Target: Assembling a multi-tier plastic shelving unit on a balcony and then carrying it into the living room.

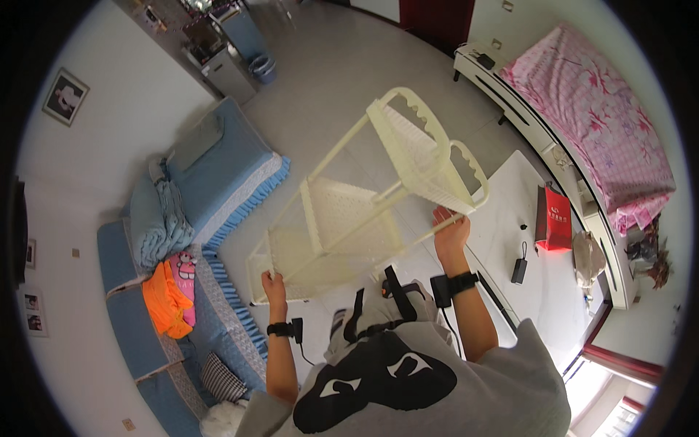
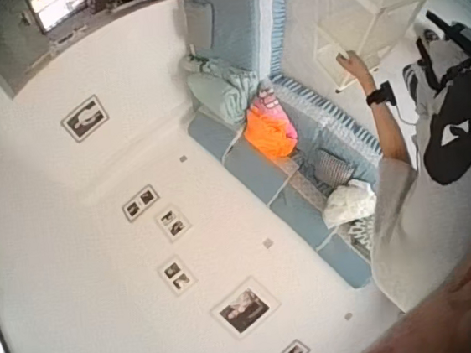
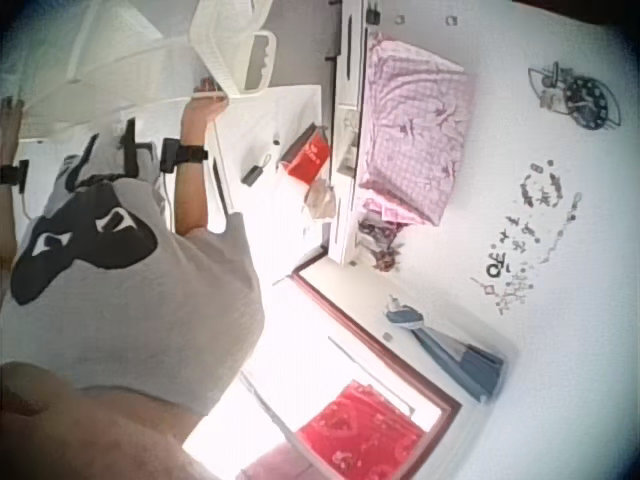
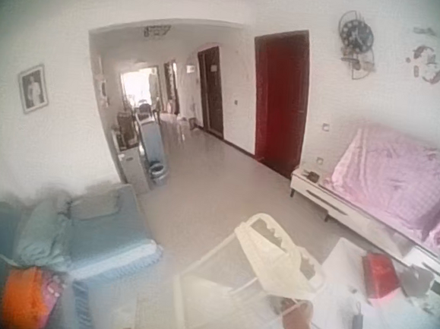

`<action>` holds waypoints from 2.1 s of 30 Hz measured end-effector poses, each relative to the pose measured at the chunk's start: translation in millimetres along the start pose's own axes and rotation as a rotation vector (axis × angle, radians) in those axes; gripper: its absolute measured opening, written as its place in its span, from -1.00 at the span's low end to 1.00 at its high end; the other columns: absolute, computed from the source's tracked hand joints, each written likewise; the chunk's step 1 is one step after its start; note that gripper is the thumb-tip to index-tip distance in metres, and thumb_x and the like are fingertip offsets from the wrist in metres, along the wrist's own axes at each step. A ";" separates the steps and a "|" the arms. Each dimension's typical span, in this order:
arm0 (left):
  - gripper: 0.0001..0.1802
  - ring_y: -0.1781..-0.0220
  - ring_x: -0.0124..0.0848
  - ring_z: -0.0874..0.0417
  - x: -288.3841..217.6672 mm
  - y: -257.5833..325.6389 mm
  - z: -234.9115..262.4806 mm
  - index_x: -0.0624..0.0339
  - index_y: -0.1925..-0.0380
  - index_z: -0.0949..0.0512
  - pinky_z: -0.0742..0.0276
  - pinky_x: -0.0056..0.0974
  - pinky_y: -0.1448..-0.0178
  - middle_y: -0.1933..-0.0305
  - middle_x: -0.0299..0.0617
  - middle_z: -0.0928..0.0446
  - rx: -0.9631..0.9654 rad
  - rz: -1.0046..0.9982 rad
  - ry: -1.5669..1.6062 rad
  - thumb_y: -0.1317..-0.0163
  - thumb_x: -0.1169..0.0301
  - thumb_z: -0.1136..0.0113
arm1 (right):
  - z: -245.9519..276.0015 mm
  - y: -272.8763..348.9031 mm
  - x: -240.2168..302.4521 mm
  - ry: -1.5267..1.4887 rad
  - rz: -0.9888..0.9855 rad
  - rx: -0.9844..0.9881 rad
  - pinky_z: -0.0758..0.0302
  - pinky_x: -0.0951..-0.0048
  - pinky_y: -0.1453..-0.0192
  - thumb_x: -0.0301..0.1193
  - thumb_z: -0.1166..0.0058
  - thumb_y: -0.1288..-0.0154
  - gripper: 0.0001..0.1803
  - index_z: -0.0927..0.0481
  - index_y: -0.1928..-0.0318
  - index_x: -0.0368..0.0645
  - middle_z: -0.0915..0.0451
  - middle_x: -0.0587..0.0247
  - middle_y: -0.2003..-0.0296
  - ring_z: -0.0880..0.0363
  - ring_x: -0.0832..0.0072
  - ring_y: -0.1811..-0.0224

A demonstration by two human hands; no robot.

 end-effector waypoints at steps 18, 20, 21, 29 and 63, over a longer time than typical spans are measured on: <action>-0.63 0.23 -0.10 -0.56 -267.8 -465.4 -227.9 0.36 0.13 -0.41 -0.46 -0.12 0.06 0.28 0.06 -0.53 0.426 -0.388 -0.242 -0.06 0.43 -0.19 | -183.3 -304.9 -39.7 -0.249 0.027 -0.309 -0.43 0.20 0.01 -0.06 0.19 -0.35 -0.65 -0.48 0.19 -0.06 -0.41 0.19 0.42 -0.42 0.30 0.28; -0.60 0.20 -0.08 -0.56 -309.7 -496.5 -265.7 0.39 0.12 -0.39 -0.46 -0.11 0.04 0.23 0.10 -0.52 0.521 -0.396 -0.270 -0.06 0.42 -0.20 | -201.4 -320.4 -26.1 -0.278 0.106 -0.315 -0.43 0.17 -0.04 -0.09 0.17 -0.35 -0.64 -0.48 0.17 -0.10 -0.45 0.17 0.37 -0.45 0.31 0.23; -0.57 0.17 -0.06 -0.56 -317.6 -516.9 -290.8 0.41 0.10 -0.37 -0.46 -0.11 0.02 0.19 0.13 -0.51 0.583 -0.396 -0.282 -0.07 0.41 -0.21 | -212.6 -325.7 -27.2 -0.262 0.129 -0.285 -0.43 0.16 -0.07 -0.10 0.16 -0.35 -0.64 -0.48 0.15 -0.13 -0.48 0.18 0.33 -0.46 0.33 0.20; -0.51 0.03 0.12 -0.48 -375.7 -713.9 -450.3 0.43 0.00 -0.30 -0.42 -0.06 -0.08 0.08 0.25 -0.42 0.648 -0.484 -0.302 -0.11 0.40 -0.18 | -306.7 -561.0 -67.3 -0.345 -0.004 -0.419 -0.35 0.19 -0.15 -0.02 0.10 -0.33 -0.53 -0.47 0.14 -0.24 -0.47 0.11 0.32 -0.46 0.20 0.17; -0.60 0.06 0.28 -0.46 -655.1 -1440.1 -1191.4 0.41 0.17 -0.29 -0.42 0.15 -0.04 0.13 0.33 -0.41 1.091 -0.669 -0.620 -0.02 0.43 -0.15 | -702.8 -1283.3 -23.4 -0.479 0.477 -0.134 -0.18 0.16 -0.42 -0.13 0.16 -0.40 -0.49 -0.41 -0.19 -0.22 -0.47 0.09 -0.14 -0.32 0.22 -0.29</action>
Point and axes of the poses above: each hand's wrist, its own y-axis away from the middle knuckle, its own z-axis out of the back of the hand, x = y × z, the point moved 10 cm from there along -y, towards the middle knuckle
